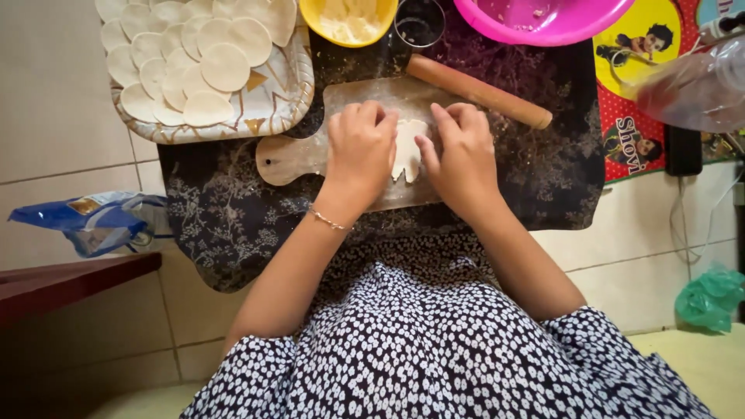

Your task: Rolling out dough with a rolling pin and cutting it into circular shapes using a metal cutter.

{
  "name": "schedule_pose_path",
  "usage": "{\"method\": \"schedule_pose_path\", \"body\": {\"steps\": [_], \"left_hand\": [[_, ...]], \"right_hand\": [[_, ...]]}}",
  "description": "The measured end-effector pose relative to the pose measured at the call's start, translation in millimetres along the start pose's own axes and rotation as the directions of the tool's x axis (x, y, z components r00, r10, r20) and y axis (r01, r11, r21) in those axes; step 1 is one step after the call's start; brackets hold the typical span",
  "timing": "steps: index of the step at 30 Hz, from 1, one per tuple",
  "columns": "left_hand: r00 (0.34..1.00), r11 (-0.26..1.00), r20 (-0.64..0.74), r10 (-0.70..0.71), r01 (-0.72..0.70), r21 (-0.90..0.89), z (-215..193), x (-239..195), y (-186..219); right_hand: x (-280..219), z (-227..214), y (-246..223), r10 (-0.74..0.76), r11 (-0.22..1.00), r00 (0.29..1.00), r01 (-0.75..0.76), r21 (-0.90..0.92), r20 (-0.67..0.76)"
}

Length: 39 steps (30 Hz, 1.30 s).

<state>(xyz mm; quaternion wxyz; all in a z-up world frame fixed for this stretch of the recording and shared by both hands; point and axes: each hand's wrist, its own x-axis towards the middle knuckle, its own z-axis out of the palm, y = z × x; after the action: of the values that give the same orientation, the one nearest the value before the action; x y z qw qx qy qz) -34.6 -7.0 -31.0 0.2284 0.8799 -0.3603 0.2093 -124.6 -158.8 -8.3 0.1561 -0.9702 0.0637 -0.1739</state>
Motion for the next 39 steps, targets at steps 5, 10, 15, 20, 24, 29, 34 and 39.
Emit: {"method": "schedule_pose_path", "body": {"steps": [5,10,15,20,24,29,34,39], "left_hand": [[0.998,1.000,-0.053,0.025,-0.025,-0.001,-5,6,4],[0.999,1.000,-0.030,0.023,-0.023,-0.008,-5,9,0],[0.996,0.995,0.090,-0.008,0.017,-0.099,0,13,-7],[0.991,0.986,0.123,-0.052,0.070,-0.148,9,10,-17],[0.989,0.963,0.087,-0.117,0.134,-0.233,5,7,-25],[0.986,0.918,0.044,-0.161,0.166,-0.361,-37,19,-15],[0.983,0.907,0.013,-0.182,0.173,-0.383,-42,19,-17],[0.978,0.893,0.000,-0.210,0.192,-0.406,-39,17,-18]], "right_hand": [[5,1,-9,0.033,0.996,0.996,-0.025,-0.087,0.087],[14,-2,-4,0.095,0.995,0.980,-0.095,-0.008,0.175],[26,8,16,0.126,0.985,0.942,-0.157,0.075,0.312],[35,5,22,0.186,0.958,0.898,-0.256,0.130,0.398],[38,2,20,0.134,0.974,0.897,-0.198,0.110,0.422],[45,-20,-5,0.102,0.957,0.923,-0.193,0.218,0.371],[44,-22,-3,0.183,0.944,0.875,-0.284,0.169,0.447],[43,-24,-8,0.222,0.941,0.849,-0.316,0.124,0.479]]}}
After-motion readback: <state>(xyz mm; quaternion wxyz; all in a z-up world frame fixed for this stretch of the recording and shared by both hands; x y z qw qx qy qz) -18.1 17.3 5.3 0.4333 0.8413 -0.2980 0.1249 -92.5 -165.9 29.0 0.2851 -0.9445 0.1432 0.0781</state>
